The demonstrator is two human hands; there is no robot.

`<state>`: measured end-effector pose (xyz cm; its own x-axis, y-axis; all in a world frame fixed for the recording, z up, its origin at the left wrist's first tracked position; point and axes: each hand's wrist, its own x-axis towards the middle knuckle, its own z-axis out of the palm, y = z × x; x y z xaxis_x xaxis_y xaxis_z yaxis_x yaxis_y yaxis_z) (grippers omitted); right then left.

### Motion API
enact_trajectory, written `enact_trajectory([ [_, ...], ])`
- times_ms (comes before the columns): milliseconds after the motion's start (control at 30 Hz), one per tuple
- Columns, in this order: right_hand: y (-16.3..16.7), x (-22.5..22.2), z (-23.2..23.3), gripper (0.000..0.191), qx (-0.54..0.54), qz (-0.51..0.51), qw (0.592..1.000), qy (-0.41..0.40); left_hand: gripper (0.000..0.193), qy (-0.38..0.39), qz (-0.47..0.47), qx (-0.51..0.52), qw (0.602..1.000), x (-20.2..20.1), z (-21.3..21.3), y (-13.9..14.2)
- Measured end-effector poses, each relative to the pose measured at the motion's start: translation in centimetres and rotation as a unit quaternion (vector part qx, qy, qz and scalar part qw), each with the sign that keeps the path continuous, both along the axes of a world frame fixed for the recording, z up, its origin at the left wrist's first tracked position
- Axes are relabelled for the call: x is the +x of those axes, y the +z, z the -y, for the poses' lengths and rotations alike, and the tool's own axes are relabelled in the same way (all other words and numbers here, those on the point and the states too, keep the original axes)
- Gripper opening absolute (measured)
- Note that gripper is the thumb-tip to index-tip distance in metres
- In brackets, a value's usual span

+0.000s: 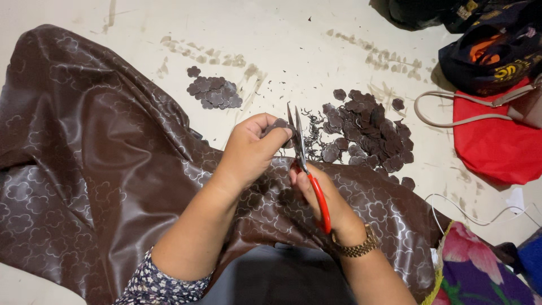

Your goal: The person uses red-handled scissors to cut small, flower-shaped pieces from a brown patterned fabric. The cut pieces are dropped onto the floor, accumulating in a pile next to the main fabric sheet.

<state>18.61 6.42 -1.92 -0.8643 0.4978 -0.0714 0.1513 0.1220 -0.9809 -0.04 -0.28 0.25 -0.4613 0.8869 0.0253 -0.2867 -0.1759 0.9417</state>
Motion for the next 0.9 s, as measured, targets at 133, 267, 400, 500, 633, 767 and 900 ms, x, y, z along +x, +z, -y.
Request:
enact_trajectory([
  [133,0.5,0.1,0.1,0.05,-0.002,-0.009,1.0,0.013,0.01,0.001,-0.006,-0.006,1.0,0.1,-0.2,0.0],
  [267,0.4,0.0,0.0,0.05,0.0,-0.005,1.0,0.007,0.011,0.004,-0.001,-0.017,1.0,0.3,-0.3,0.2],
  [400,-0.1,-0.3,-0.2,0.052,0.049,-0.039,0.998,0.012,0.012,0.008,-0.022,-0.042,0.999,0.3,-0.2,0.5],
  [500,-0.3,-0.2,-0.1,0.052,0.047,-0.006,0.999,-0.016,0.012,0.011,-0.03,-0.037,0.999,0.4,-0.2,0.8],
  [633,-0.5,-0.3,-0.1,0.056,0.057,-0.022,0.998,-0.013,0.012,0.009,-0.027,-0.031,0.999,0.4,-0.2,0.8],
  [767,-0.7,-0.2,0.0,0.056,0.053,-0.017,0.998,-0.015,0.012,0.007,-0.025,-0.025,0.999,0.3,-0.2,0.5],
  [900,-0.8,-0.2,0.0,0.055,0.042,-0.02,0.999,-0.014,0.012,0.003,-0.016,-0.01,1.0,0.2,-0.1,0.3],
])
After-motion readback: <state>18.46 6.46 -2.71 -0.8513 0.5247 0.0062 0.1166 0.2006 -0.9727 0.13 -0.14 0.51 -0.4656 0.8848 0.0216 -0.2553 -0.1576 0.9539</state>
